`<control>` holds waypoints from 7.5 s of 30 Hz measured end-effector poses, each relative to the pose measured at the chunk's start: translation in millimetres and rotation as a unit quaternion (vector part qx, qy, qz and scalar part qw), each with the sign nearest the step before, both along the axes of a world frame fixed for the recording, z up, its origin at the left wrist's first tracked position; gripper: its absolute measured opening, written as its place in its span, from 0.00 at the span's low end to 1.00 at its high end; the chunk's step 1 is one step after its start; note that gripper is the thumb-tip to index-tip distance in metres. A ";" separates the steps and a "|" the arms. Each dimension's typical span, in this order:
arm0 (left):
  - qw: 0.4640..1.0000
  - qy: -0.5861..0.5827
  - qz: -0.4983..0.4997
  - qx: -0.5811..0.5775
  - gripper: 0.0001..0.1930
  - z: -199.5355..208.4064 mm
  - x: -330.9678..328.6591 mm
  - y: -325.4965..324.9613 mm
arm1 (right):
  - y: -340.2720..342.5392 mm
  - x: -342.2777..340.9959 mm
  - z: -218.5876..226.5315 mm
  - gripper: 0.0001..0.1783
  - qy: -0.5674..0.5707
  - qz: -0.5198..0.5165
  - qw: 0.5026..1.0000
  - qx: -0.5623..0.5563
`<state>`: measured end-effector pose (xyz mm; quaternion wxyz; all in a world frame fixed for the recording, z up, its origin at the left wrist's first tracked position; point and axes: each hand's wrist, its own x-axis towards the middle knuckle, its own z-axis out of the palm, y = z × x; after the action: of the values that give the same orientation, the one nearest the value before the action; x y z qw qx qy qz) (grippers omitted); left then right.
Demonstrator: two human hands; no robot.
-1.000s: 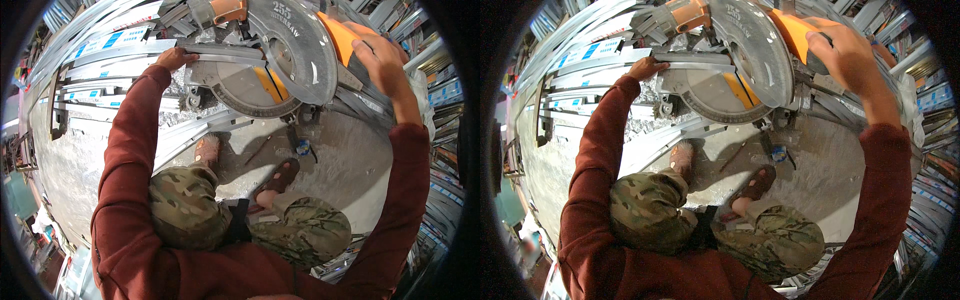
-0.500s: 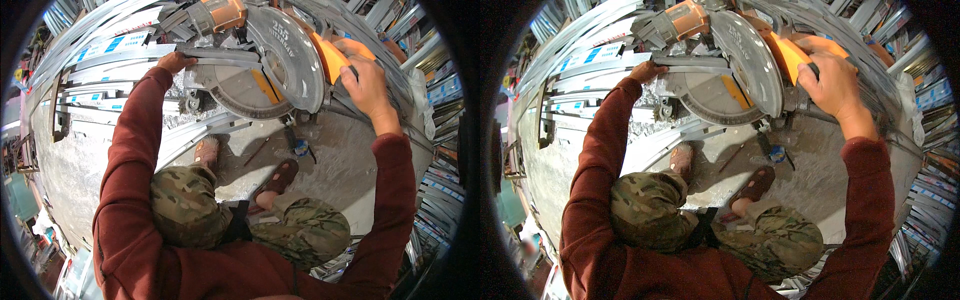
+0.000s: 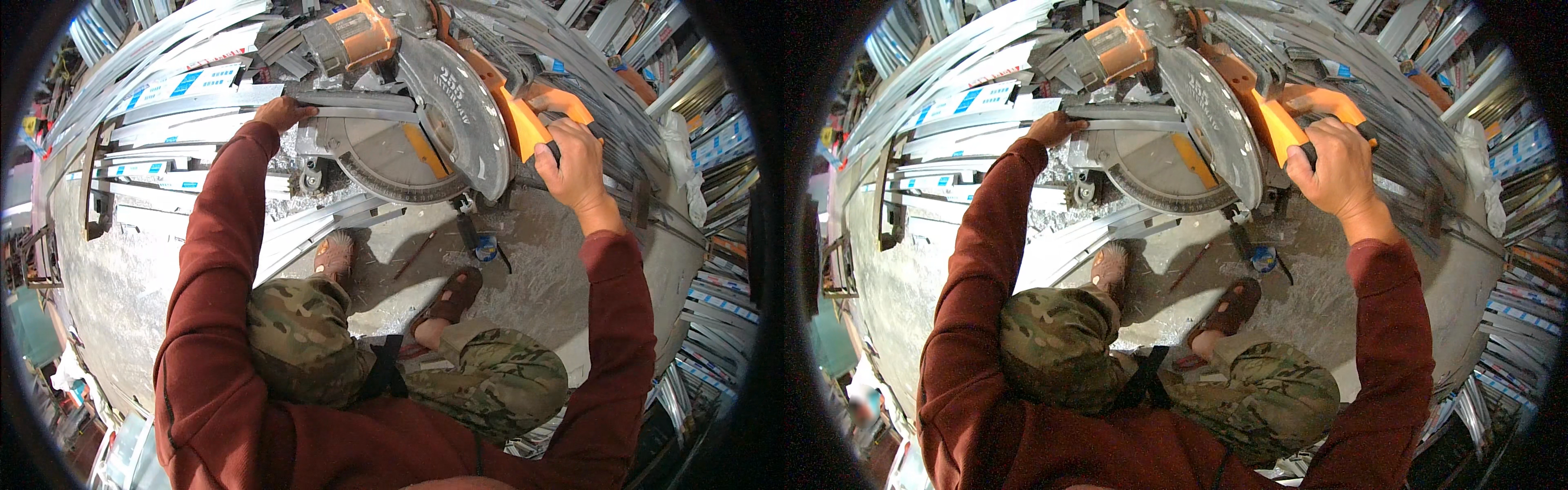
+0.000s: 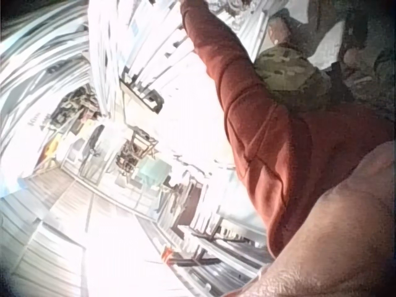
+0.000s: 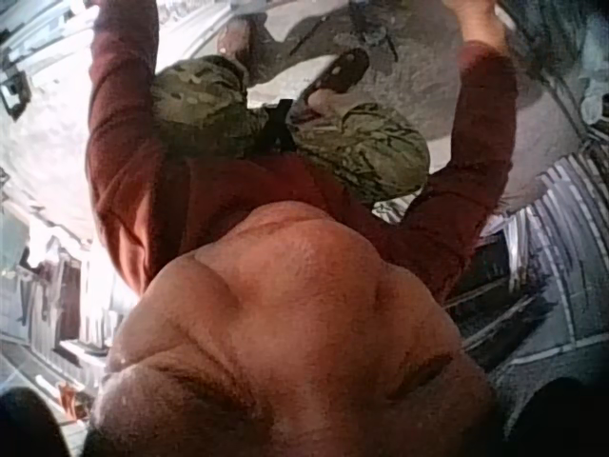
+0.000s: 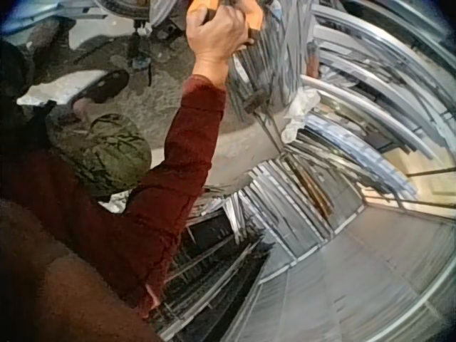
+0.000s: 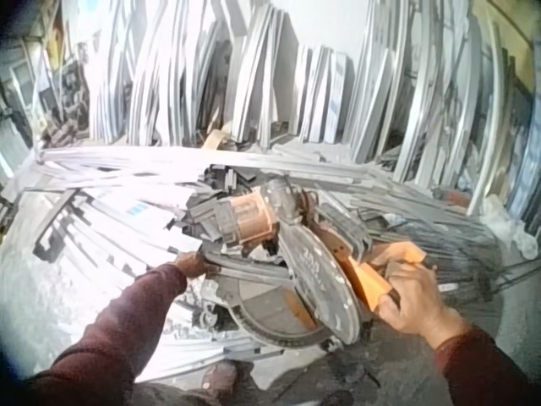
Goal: The person uses a miter saw to cut multiple aluminum profiles into shorter pieces. They position each profile against the saw's fence, lower the blade to cut, and then remove the cut piece before repeating the process with the next profile.
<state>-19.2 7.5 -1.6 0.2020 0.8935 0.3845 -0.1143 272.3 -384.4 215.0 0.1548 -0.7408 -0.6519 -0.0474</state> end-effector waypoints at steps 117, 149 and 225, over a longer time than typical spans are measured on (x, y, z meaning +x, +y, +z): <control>1.000 0.018 -0.012 0.002 0.45 22.2 5.9 -14.4 | 51.2 3.6 70.3 0.21 0.005 -0.049 0.993 -0.108; 1.000 0.013 0.002 0.024 0.45 22.4 11.3 -16.7 | 1.4 -0.2 2.2 0.17 -0.017 -0.008 1.000 -0.019; 0.985 0.012 0.153 0.072 0.18 -89.1 -400.9 -253.2 | 20.5 196.4 30.5 0.28 0.073 -0.089 0.982 -0.151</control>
<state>-420.1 -245.6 -90.7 0.1479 0.8347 0.5265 -0.0643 468.6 -363.9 245.5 0.0835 -0.8122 -0.5701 0.0916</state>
